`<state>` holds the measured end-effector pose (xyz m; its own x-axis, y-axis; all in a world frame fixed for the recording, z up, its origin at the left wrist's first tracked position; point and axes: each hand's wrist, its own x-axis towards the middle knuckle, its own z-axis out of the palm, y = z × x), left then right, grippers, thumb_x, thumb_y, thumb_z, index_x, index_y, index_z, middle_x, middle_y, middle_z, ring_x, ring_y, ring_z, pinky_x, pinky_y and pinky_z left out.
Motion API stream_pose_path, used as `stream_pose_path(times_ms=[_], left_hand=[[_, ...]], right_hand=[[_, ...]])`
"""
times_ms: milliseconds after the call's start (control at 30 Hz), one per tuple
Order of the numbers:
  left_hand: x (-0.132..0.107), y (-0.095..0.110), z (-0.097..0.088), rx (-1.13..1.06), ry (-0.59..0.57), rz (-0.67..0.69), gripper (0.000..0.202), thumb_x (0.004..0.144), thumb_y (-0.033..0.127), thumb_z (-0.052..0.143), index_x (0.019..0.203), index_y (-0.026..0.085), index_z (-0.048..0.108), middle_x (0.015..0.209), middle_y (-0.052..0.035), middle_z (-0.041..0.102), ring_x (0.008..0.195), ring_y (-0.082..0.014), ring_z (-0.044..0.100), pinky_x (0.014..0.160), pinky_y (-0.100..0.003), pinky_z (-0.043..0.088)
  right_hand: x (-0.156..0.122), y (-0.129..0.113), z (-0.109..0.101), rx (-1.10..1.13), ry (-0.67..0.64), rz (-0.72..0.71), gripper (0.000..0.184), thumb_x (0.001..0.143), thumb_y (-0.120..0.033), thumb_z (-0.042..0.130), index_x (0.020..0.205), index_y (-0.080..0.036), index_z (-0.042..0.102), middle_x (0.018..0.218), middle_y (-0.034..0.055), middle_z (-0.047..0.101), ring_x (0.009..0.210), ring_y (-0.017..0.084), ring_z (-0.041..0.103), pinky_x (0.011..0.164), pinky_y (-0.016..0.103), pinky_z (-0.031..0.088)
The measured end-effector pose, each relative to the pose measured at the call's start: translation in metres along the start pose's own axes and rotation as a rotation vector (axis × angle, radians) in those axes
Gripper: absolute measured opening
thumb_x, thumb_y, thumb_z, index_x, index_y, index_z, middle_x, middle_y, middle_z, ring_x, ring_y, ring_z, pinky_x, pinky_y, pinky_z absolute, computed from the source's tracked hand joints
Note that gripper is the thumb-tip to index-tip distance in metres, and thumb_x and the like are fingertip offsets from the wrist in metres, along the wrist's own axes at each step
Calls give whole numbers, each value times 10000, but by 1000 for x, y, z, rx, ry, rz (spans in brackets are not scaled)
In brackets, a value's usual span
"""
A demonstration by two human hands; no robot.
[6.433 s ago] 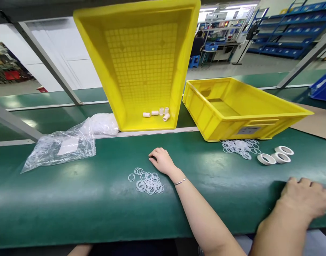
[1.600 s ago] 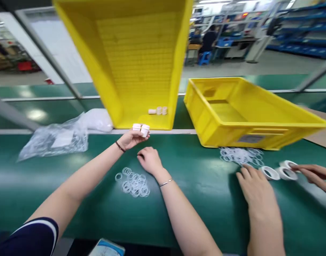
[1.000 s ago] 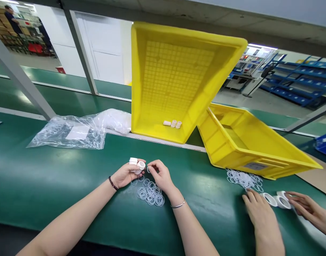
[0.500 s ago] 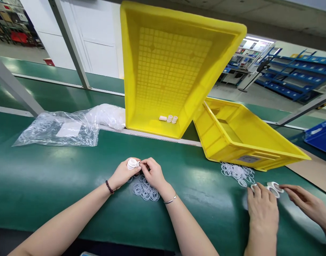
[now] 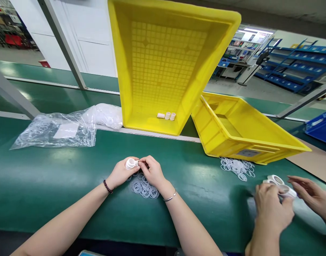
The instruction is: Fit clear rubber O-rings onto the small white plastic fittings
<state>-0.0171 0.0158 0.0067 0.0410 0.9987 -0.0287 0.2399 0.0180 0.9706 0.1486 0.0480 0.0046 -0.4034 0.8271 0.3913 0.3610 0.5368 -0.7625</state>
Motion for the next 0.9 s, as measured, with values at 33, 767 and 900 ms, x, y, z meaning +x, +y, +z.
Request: stream_pose_path(times_ms=[33, 767, 900], left_hand=[[0, 2, -1, 2, -9, 3, 326, 728, 391, 668, 989, 200, 630, 927, -46, 683, 812, -192, 616, 720, -268, 462], [-11, 12, 22, -674, 92, -76, 434, 656, 327, 759, 1009, 159, 569, 935, -55, 632, 712, -168, 621, 626, -327, 563], [-12, 16, 23, -858, 80, -191, 459, 636, 326, 779, 989, 150, 546, 875, -44, 635, 715, -157, 627, 592, -286, 565]], right_hand=[[0, 0, 0, 4, 4, 5, 128, 871, -272, 508, 866, -198, 611, 780, 30, 592, 723, 145, 552, 680, 271, 449], [-2, -3, 10, 733, 124, 427, 283, 731, -440, 679, 777, -190, 553, 742, -8, 597, 560, 95, 532, 536, 236, 481], [-4, 1, 10, 607, 115, 357, 248, 764, -424, 647, 808, -197, 559, 739, -8, 592, 558, 107, 555, 546, 250, 491]])
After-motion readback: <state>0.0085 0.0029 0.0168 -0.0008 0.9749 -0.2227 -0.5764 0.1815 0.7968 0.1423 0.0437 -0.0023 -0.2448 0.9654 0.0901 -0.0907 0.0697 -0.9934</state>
